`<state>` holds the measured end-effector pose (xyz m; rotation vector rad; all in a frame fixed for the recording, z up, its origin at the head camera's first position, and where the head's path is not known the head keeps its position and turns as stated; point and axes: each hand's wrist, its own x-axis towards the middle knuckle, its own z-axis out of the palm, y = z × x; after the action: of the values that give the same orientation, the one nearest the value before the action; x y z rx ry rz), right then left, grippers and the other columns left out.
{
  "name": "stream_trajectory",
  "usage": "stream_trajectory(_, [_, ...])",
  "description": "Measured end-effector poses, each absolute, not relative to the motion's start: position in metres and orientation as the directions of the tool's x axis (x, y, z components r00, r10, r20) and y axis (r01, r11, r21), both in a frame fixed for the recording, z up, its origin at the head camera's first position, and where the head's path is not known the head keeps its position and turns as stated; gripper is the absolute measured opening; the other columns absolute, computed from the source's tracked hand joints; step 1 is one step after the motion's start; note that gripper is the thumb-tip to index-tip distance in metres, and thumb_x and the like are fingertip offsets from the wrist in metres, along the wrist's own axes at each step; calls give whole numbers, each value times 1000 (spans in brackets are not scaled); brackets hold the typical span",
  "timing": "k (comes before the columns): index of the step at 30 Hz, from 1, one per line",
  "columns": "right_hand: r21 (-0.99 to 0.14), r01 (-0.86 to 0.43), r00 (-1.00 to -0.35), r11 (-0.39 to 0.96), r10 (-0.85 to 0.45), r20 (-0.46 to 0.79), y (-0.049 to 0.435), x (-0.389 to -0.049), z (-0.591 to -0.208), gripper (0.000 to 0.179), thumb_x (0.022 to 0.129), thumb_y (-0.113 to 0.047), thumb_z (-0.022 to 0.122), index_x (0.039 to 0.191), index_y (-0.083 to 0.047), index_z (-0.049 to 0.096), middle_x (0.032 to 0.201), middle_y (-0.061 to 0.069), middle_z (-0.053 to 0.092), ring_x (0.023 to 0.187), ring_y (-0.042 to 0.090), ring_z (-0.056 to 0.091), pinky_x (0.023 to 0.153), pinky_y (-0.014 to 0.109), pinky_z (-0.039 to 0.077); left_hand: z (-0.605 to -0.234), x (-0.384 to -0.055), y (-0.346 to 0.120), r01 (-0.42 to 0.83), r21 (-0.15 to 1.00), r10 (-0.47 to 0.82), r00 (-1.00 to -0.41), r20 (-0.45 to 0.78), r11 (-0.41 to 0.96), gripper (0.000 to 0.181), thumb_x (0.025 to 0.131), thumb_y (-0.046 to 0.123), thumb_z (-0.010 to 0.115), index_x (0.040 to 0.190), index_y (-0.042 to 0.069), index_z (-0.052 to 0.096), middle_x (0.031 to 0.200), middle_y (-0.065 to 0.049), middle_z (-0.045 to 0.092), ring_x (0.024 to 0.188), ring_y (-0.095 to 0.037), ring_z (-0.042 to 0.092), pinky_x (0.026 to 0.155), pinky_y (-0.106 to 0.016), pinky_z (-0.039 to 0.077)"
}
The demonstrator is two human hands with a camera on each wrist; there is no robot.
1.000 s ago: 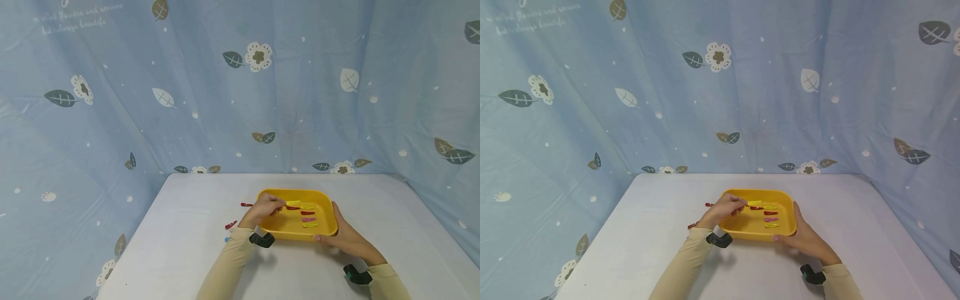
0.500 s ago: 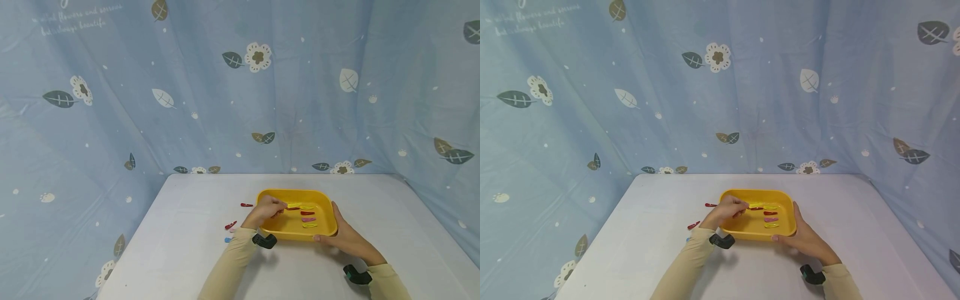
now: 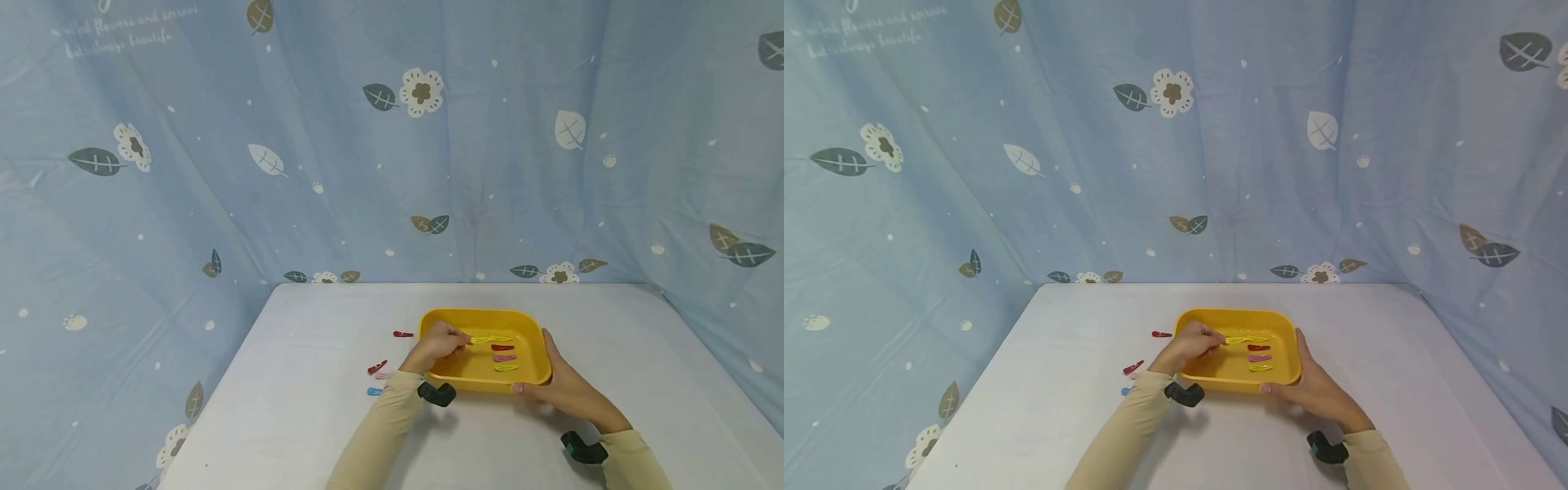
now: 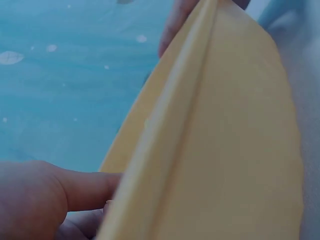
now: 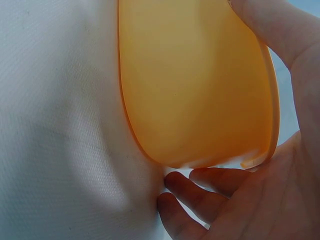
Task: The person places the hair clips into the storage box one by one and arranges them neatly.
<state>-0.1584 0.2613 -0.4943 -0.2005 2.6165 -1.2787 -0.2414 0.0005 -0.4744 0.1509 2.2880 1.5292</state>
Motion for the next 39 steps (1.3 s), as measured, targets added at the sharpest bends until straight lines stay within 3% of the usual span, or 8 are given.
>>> stream_trajectory(5, [-790,-37,-967,612,-221,-126,260,-158,-494,135,86,-48,80,161,-5,-24,169,34,5,150,55,28,114,73,30,-474,-241,1,-113,891,277,-927,-254,439,19,99,12,67,92,2,81,69,3,60,57,-7,44,56,-18,35])
stream_trajectory(16, [-786,-24,-968,618,-211,-137,260,-160,-495,137,85,-49,81,160,-7,-25,169,33,3,151,55,24,116,74,25,-476,-241,7,-147,853,209,-936,-283,500,19,98,16,70,97,1,82,68,4,55,60,-9,45,56,-19,33])
stream_trajectory(27, [-792,-37,-968,610,-218,-122,261,-159,-495,135,85,-47,81,161,-6,-23,169,33,5,150,54,27,116,74,26,-479,-242,9,-151,850,196,-939,-283,504,16,96,11,70,98,-1,81,75,0,65,62,-9,48,57,-17,36])
stream_trajectory(34, [-788,-36,-968,614,-217,-126,260,-159,-495,135,85,-48,81,161,-8,-24,169,32,7,150,53,28,115,74,27,-475,-242,10,-171,831,178,-935,-306,529,16,95,10,71,88,1,82,65,3,58,59,-10,46,56,-19,35])
stream_trajectory(39, [-791,-42,-968,610,-220,-118,260,-158,-494,136,85,-48,81,161,-9,-25,169,32,8,149,51,30,115,73,27,-476,-243,10,-195,823,163,-931,-327,534,16,96,11,71,89,0,82,67,2,57,59,-11,45,56,-19,35])
